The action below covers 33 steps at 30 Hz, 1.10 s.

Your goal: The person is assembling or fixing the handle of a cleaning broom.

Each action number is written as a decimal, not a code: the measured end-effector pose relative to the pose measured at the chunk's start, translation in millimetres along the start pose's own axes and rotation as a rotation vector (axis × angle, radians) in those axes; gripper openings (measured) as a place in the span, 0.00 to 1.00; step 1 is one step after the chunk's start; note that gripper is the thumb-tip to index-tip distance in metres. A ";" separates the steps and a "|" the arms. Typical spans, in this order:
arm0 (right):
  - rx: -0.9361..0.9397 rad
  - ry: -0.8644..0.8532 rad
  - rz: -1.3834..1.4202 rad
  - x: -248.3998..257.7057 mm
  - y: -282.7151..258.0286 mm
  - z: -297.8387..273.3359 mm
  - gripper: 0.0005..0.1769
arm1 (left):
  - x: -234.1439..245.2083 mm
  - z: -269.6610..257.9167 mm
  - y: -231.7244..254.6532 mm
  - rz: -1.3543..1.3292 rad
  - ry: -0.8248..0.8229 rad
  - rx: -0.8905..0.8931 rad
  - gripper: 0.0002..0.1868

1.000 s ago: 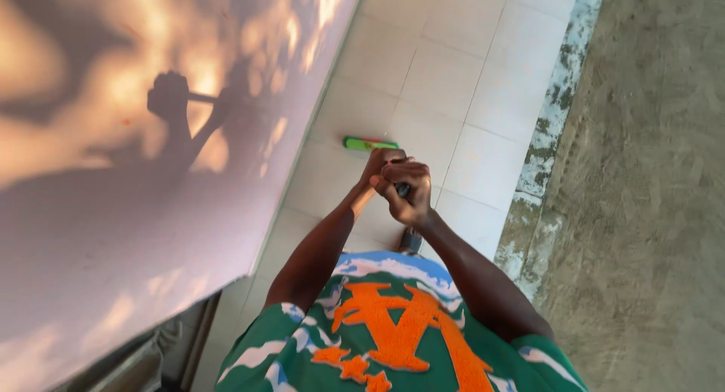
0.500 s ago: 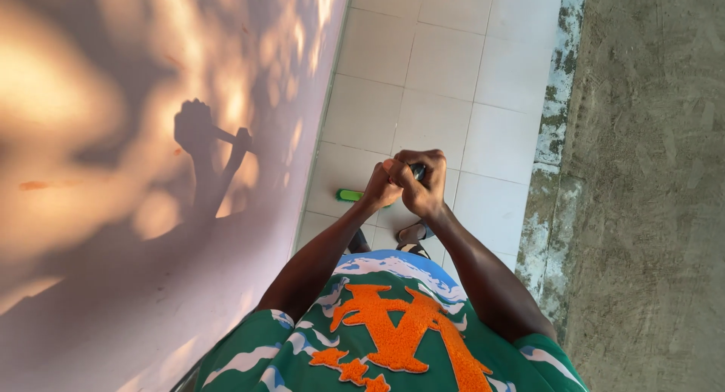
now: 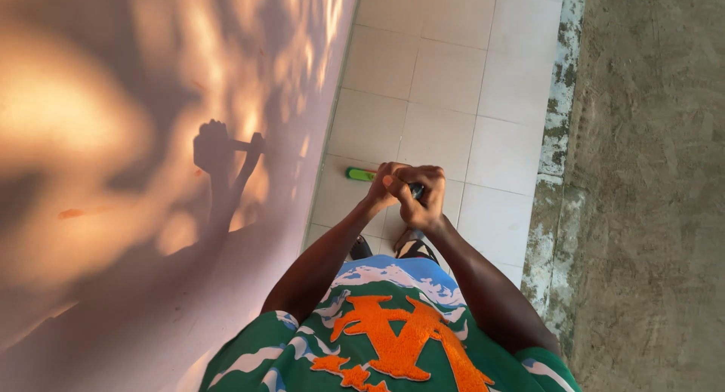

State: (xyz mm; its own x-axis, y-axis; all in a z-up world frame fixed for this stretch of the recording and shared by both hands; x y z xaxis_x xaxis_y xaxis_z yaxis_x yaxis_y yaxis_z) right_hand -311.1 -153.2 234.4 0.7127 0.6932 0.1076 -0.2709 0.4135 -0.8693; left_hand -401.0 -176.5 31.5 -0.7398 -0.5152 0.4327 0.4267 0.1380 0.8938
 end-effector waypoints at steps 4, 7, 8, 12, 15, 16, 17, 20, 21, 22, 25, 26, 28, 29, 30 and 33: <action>-0.065 0.039 -0.036 8.9 5.5 27.4 0.11 | -8.3 6.7 -8.8 -0.079 0.010 0.142 0.13; -0.257 0.040 0.034 13.8 25.2 43.1 0.18 | -8.9 20.6 -17.6 -0.174 0.015 0.149 0.09; -0.298 0.049 0.074 16.2 31.1 45.6 0.18 | -10.3 24.5 -19.7 -0.111 -0.008 0.169 0.10; -0.240 0.019 0.089 18.7 43.0 61.0 0.15 | -17.2 57.0 -38.9 -0.009 0.055 0.049 0.11; -0.128 0.031 0.004 23.0 51.6 56.5 0.11 | 0.2 79.0 -7.3 -0.087 0.053 -0.006 0.09; -0.130 0.024 0.008 21.8 59.7 57.9 0.11 | -8.1 85.0 -21.4 -0.086 0.060 0.000 0.09; -0.070 0.016 -0.008 19.8 64.6 59.4 0.11 | -14.5 90.4 -34.1 -0.080 0.090 -0.028 0.17; 0.017 0.003 -0.021 15.0 56.6 71.1 0.13 | -12.7 103.5 -38.8 -0.094 0.127 -0.019 0.28; 0.048 -0.004 -0.027 14.2 61.3 75.0 0.16 | -14.8 112.2 -45.1 -0.121 0.134 0.016 0.30; 0.046 0.003 -0.027 11.5 47.7 82.2 0.16 | 1.4 113.9 -28.6 -0.119 0.127 0.016 0.30; -0.001 -0.019 -0.002 -1.7 45.7 89.4 0.12 | 15.6 112.3 -21.3 -0.067 0.072 -0.130 0.18; -0.041 0.007 -0.021 -6.5 41.6 96.4 0.13 | 15.8 110.1 -28.7 0.032 0.017 -0.036 0.14; -0.078 0.037 -0.039 -19.1 36.5 107.0 0.15 | 23.3 100.2 -37.2 0.135 -0.040 0.055 0.10; -0.139 0.019 -0.013 -27.7 40.9 109.8 0.15 | 30.9 93.9 -42.2 0.004 0.020 0.112 0.12; -0.204 0.004 0.013 -34.9 39.4 112.2 0.16 | 39.0 84.3 -42.0 -0.127 0.076 0.173 0.14; -0.320 0.044 0.203 -57.2 53.8 116.2 0.16 | 64.9 71.2 -42.3 -0.118 0.034 0.208 0.11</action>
State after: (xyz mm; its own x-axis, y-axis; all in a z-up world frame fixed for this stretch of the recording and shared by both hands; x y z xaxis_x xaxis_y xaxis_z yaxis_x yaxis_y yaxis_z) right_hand -441.6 -102.0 237.5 0.6943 0.7131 -0.0966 -0.1984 0.0606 -0.9783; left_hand -504.2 -155.6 30.1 -0.7583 -0.5661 0.3232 0.2198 0.2447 0.9444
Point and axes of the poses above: each hand's wrist, its own z-axis towards the middle knuckle, its own x-axis out of the back of the hand, y = z × x, the point moved 4 cm from there along z, towards the middle knuckle, and after that the axes turned 8 degrees about y, right-handed, at the moved point
